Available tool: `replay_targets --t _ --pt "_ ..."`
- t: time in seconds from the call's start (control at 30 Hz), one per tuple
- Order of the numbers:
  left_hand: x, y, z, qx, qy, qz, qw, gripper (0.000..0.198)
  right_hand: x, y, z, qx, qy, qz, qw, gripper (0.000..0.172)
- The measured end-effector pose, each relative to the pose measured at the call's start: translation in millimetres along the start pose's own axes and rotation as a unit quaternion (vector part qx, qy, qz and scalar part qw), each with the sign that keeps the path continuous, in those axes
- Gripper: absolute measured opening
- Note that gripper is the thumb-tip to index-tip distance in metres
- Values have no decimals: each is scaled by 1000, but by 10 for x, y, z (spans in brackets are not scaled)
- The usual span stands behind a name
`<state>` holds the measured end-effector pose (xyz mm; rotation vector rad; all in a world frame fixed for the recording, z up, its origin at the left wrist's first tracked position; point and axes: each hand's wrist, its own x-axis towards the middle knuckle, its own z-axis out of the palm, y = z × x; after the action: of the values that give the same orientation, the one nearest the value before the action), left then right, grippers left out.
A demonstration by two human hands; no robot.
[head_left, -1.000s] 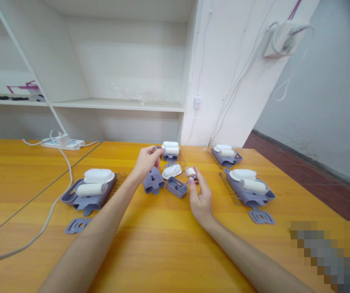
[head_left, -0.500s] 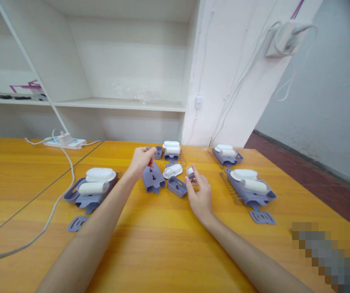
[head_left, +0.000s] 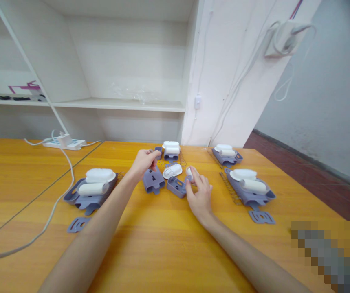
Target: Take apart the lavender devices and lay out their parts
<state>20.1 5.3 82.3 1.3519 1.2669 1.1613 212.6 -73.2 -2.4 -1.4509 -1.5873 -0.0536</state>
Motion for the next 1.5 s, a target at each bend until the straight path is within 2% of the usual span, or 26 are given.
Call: replay_targets --t 0.17,0.3,0.47,0.7,0.83,0.93,1.0,1.1,1.2,1.27,1.37,1.5 --pt "-7 -12 22 -11 -13 5 1000 33 -5 -26 -33 32 4 -13 999 36" --pt "-50 24 62 -16 -37 -13 999 31 -29 -68 -59 60 -2 -47 997 41" --pt "-131 66 147 -37 -120 -25 992 32 -56 -94 -52 62 -10 -93 994 45" --pt "-195 8 296 -52 -213 -14 975 38 -50 -82 -45 78 -20 -93 992 31" --pt "-177 -2 323 -5 -194 52 980 43 -39 -82 -56 81 -2 -90 993 29" --pt "-111 -3 257 108 -148 119 976 43 -36 -80 -58 90 10 -74 993 25" --pt "-61 -16 165 218 -105 159 957 42 -37 -76 -53 99 19 -57 993 24" --pt "-31 -59 11 400 -60 185 896 36 -39 -70 -43 108 27 -36 993 24" --pt "-84 -97 -64 561 -70 145 812 34 -41 -66 -39 111 24 -29 993 24" --pt "-143 -96 -46 625 -81 100 770 39 -42 -63 -40 112 22 -32 993 24" --pt "-211 -49 30 667 -82 51 739 48 -43 -58 -44 114 19 -38 993 24" --pt "-223 31 78 681 -82 33 727 50 -44 -47 -45 115 15 -43 992 25"
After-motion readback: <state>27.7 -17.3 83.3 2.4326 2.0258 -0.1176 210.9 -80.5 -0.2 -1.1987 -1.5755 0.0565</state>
